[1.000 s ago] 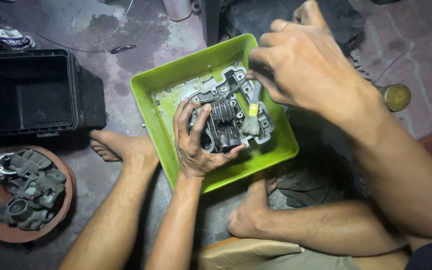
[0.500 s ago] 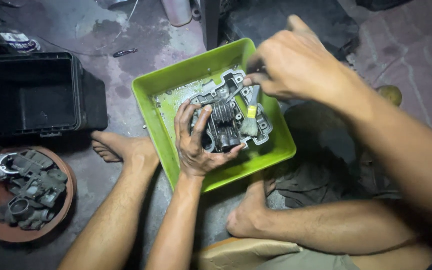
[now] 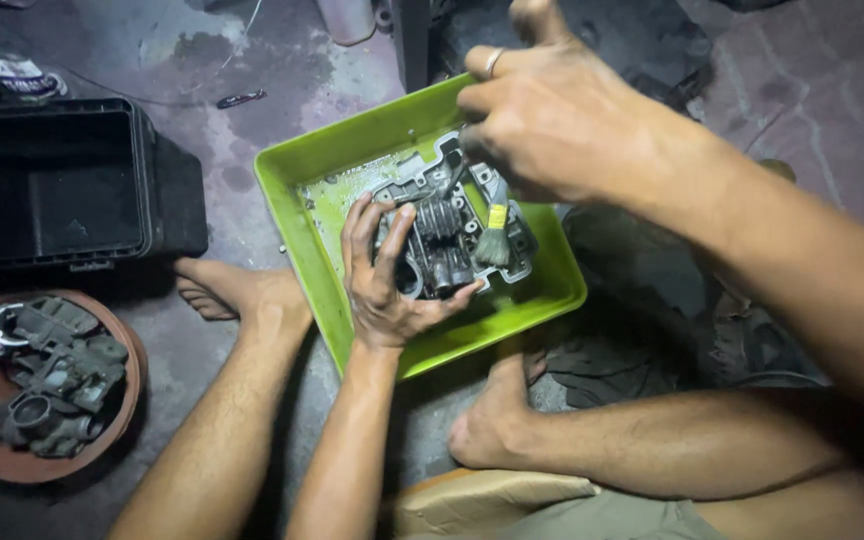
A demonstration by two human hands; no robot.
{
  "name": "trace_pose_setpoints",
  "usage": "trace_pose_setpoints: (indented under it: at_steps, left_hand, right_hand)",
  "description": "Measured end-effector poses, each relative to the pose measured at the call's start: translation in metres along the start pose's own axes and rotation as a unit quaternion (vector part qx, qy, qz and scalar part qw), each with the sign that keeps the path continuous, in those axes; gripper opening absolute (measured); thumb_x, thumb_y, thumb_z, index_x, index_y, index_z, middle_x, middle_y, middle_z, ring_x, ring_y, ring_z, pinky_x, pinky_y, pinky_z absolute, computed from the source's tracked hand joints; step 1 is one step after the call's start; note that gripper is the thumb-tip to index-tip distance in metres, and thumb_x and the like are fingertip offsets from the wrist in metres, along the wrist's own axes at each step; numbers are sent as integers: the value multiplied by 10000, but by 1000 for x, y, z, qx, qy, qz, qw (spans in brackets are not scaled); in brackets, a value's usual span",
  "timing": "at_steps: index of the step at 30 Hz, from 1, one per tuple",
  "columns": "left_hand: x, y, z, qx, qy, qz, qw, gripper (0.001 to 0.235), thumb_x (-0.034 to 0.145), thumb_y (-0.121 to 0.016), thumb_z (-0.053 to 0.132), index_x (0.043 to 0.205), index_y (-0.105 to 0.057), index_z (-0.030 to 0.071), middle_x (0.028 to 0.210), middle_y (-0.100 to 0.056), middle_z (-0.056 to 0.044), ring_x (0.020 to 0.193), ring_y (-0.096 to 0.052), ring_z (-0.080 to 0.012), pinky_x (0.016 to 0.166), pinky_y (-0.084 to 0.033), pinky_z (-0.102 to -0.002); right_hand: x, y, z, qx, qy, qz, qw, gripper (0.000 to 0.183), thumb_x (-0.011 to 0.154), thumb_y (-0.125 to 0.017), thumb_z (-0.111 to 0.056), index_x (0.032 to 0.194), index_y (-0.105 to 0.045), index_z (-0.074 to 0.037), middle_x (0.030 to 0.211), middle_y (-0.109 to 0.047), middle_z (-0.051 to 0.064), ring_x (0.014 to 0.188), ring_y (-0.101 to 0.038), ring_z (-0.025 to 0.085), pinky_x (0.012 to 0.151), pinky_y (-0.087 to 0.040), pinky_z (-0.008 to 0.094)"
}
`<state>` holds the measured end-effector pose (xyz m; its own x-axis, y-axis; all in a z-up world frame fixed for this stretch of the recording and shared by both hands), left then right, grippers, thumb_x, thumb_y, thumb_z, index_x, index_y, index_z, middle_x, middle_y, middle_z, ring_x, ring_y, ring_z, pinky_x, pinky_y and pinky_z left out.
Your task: Cleaning a motorcycle engine component using a liquid cleaner and a brush.
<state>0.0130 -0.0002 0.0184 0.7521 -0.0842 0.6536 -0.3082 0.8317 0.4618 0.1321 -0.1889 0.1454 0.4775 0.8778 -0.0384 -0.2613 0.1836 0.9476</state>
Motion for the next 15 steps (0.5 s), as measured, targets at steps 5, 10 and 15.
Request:
trace_pose_setpoints:
  at_steps: [5,10,15]
  left_hand:
    - [3,0,1,-4,-13,11,1000,866,838,-781,634,1466,-471,125,1403,-498,-191,1394,-487,-467,1201,-453,-633]
    - [6,2,4,7,-9,18,1000,865,832,-788,635,1452,-493,108,1378,-526,-208,1351,-520,-471,1195,-449,-626]
    - [4,-1,-1,16,-12,13,1000,878,822,-795,633,1451,-500,97,1409,-504,-208,1381,-499,-465,1214,-433,-623]
  right_hand:
    - [-1,1,5,116,-99,-28,988,161,931,-739,-359,893,-830,-231,656,-687,-27,771,-676,271,959,-340,515]
    - [-21,-4,-23,247,-285,2,926,231,982,-791,-325,906,-835,-112,678,-755,22,758,-739,237,1073,-293,693]
    - [-32,-19,-37,238,-322,86,912,172,966,-792,-370,972,-849,-207,796,-760,0,805,-660,269,875,-306,485]
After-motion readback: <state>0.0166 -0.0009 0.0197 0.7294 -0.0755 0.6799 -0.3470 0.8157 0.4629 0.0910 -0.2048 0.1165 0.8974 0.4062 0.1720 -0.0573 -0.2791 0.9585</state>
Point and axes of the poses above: each hand's wrist, its own x-axis towards the middle knuckle, its own y-axis out of the back of the hand, z = x × y, the point moved 3 cm from there along x, towards the middle knuckle
